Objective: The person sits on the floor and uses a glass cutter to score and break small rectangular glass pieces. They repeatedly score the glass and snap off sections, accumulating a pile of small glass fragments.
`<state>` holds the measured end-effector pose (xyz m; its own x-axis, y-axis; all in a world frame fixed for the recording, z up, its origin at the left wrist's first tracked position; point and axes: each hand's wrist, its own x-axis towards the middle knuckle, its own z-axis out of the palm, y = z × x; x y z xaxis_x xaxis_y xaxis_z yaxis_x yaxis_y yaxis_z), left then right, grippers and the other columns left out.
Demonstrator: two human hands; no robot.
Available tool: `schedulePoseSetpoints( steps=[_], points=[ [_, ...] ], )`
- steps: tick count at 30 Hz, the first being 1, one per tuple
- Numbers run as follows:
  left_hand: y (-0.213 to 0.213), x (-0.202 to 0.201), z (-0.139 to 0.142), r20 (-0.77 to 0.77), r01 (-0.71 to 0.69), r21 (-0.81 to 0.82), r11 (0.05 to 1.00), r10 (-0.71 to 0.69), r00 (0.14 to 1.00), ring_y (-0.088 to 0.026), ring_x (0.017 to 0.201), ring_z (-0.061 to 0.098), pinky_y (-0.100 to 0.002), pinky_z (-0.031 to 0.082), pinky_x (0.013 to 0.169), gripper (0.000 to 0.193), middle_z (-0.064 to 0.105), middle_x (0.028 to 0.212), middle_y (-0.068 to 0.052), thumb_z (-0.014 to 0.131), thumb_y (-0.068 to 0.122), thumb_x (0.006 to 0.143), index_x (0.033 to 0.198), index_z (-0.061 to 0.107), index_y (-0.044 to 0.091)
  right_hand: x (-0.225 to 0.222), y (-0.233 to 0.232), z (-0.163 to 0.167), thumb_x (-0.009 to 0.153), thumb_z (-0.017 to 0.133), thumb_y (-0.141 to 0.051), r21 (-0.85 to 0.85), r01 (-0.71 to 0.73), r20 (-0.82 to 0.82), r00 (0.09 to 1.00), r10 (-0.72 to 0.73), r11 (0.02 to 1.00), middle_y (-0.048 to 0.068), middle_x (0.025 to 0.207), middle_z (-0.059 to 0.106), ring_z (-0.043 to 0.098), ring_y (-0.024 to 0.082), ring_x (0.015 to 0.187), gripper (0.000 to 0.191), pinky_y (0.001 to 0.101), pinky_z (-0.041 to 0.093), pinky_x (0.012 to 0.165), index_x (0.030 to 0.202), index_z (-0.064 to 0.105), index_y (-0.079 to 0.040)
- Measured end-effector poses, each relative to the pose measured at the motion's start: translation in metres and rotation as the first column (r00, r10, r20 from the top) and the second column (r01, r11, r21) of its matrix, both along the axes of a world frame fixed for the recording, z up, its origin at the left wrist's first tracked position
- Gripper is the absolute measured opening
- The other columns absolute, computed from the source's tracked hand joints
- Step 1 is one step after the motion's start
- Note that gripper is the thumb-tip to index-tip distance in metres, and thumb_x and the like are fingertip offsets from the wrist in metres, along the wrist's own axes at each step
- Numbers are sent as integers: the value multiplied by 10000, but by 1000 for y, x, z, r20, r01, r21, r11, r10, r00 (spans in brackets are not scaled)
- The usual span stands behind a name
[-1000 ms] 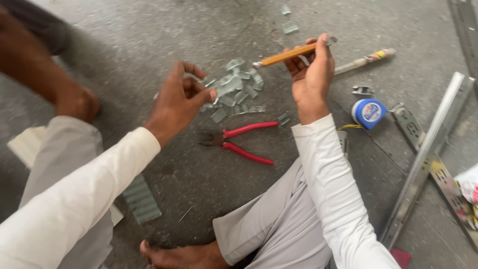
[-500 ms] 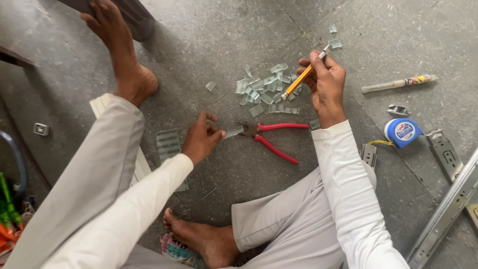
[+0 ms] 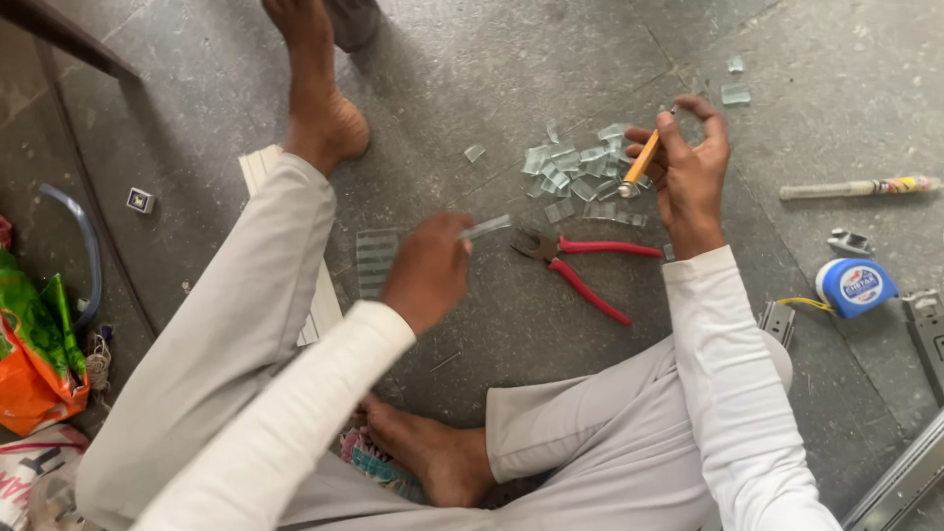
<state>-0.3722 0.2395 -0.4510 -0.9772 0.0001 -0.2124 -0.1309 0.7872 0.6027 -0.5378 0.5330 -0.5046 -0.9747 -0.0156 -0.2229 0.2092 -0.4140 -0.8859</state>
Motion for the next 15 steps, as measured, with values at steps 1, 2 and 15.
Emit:
schedulePoseSetpoints(
  steps=[1,2,15],
  points=[
    [6,5,3,15,40,-92,995,-39,999,-341,1228,614,-456,491,1075,340,638,1324,-172,601,58,974,1313,602,28,0,-4,2,1060,684,-133,-49,-33,-16,999,32,998,263,1045,735,761,258,819,324,327,637,681,1297,518,13],
    [11,11,5,33,83,-181,980,-78,996,-344,1257,588,-458,469,1091,409,613,1356,-175,605,27,943,1350,574,20,0,-9,5,1108,673,-120,-95,-65,-36,997,62,993,296,1096,731,756,275,850,282,331,626,702,1290,556,61],
    [20,67,-47,-53,24,-409,912,-50,997,-361,1554,162,-469,148,1267,698,231,1650,-228,586,-55,879,1536,354,-10,113,-89,52,1004,543,129,-219,-388,-391,875,284,895,112,1620,444,569,258,1418,653,431,548,1153,1518,430,-258]
  ],
)
